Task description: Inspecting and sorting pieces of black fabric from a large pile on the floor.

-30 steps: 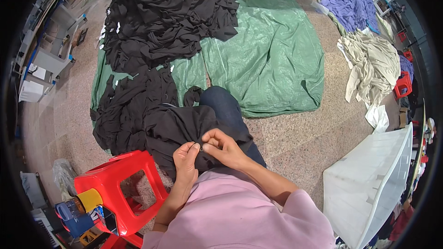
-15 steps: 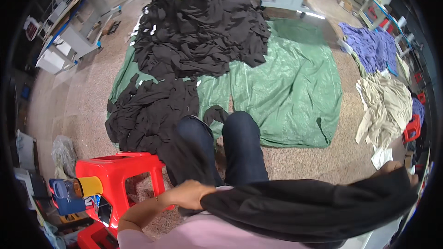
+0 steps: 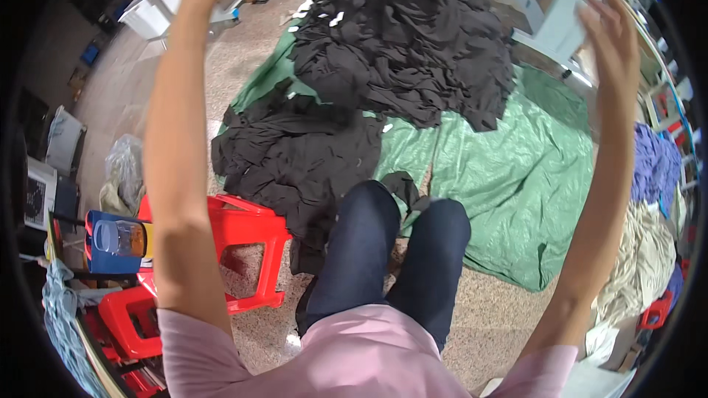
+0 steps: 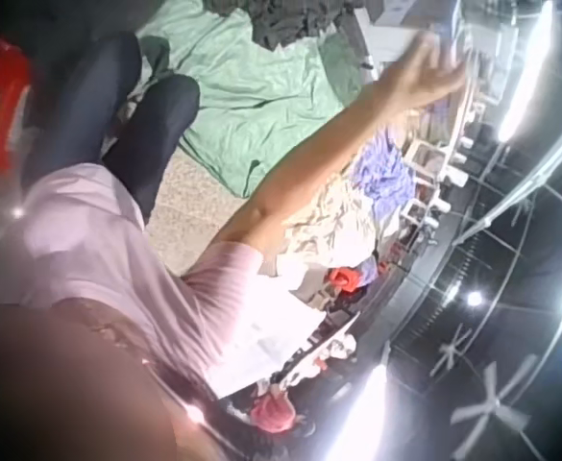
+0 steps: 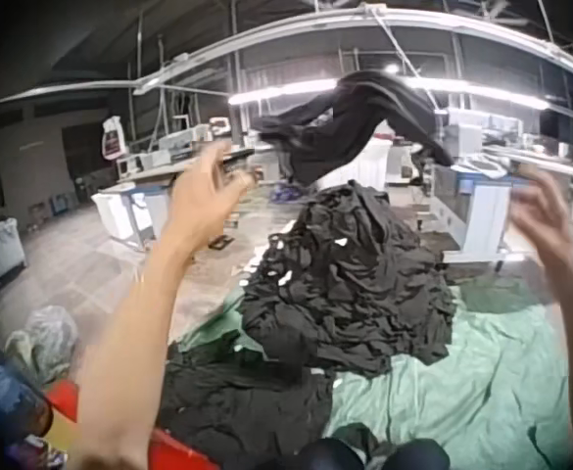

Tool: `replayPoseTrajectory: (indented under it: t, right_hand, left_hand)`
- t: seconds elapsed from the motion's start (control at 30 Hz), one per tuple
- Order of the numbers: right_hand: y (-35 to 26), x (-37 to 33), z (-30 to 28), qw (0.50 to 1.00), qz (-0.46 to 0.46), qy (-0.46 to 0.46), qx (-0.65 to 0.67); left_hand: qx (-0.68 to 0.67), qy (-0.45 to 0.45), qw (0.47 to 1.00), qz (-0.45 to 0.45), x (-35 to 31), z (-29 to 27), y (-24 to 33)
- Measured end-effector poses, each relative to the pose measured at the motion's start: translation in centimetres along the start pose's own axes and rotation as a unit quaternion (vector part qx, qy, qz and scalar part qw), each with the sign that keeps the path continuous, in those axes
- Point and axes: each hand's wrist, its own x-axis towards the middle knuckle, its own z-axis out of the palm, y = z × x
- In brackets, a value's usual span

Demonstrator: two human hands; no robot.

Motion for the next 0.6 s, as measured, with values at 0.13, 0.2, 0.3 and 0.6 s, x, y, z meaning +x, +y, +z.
replayPoseTrajectory:
  t: [0.13, 0.2, 0.3, 0.6]
  right_hand:
    - [-0.4, -18.1, 6.0, 0.948, 0.006, -0.236, -0.214]
    - [0.7, -27.0, 5.9, 0.914, 0.11, -0.343, -0.186]
    - [-1.5, -33.1, 7.3, 0.84, 0.018, -0.43, -0.33]
    - [0.0, -32.2, 3.3, 0.818, 0.096, -0.44, -0.357]
  left_hand:
    - [0.157, -0.064, 0.982, 0.082, -10.5, 4.8, -18.5]
    - [0.136, -0.224, 0.954, -0.145, -17.2, 6.8, -23.9]
    - [0.201, -0.324, 0.872, -0.308, -31.5, 9.4, -34.5]
    - [0.468, -0.251, 0.744, -0.407, -40.8, 13.5, -46.5]
